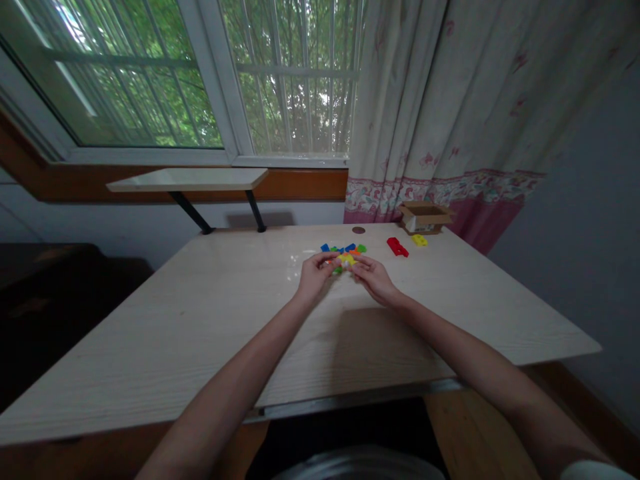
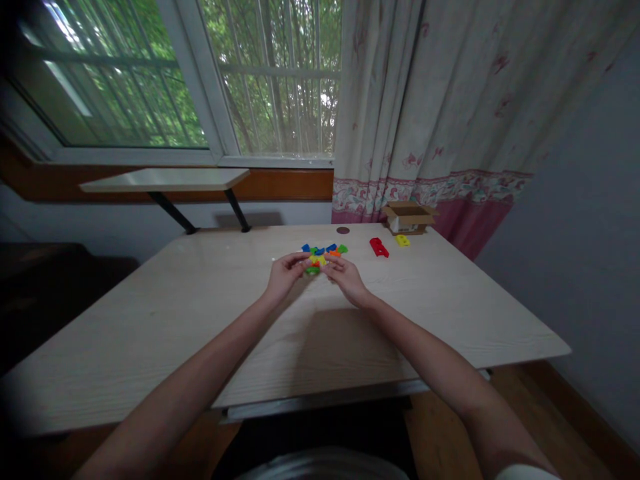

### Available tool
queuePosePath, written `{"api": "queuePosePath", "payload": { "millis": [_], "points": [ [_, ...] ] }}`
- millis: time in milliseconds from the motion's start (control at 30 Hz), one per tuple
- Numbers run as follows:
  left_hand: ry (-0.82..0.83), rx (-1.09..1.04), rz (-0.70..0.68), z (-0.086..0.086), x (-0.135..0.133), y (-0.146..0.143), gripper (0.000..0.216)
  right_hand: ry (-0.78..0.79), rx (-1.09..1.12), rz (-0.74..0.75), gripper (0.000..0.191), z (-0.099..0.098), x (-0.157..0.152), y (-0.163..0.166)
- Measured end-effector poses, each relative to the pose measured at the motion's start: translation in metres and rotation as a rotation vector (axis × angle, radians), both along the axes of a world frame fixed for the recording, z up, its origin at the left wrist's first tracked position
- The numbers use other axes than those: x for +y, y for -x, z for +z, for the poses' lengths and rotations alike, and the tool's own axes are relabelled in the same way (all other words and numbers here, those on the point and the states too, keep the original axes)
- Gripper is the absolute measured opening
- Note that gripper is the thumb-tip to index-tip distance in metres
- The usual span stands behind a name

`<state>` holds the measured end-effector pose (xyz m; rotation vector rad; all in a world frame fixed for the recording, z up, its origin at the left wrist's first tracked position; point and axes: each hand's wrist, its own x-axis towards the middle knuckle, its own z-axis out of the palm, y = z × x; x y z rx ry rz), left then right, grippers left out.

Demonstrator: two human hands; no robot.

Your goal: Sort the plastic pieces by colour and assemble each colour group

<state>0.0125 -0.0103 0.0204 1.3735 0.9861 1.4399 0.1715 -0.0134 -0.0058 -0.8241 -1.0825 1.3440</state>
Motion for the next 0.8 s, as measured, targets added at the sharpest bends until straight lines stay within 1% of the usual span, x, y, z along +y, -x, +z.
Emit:
{"api": "queuePosePath", "payload": {
  "millis": [167,333,433,600,800],
  "points": [
    [0.044,-0.039,-0.033,0.0016,-0.0029,-0.0009,0.036,0.022,-0.003,-0.028,0.038,0.0000,0.0004,-0.0020],
    [0.029,-0.036,-0.042,0.0024,-0.0039,-0.0011,0.036,0.058,0.047,0.048,0.031,0.0041,-0.0023,-0.0031],
    [0.022,-0.031,-0.032,0.0021,-0.0037,-0.0015,0.035,0.064,0.073,0.059,0.029,0.0045,-0.0028,-0.0022],
    [0.020,-0.035,-0.022,0.0025,-0.0038,-0.0015,0.033,0.061,0.076,0.071,0.028,0.0036,-0.0027,-0.0019],
    [0.023,-0.057,-0.044,0.0042,-0.0049,-0.0021,0.032,0.042,0.044,0.049,0.030,0.0055,-0.0042,-0.0026]
  ]
}}
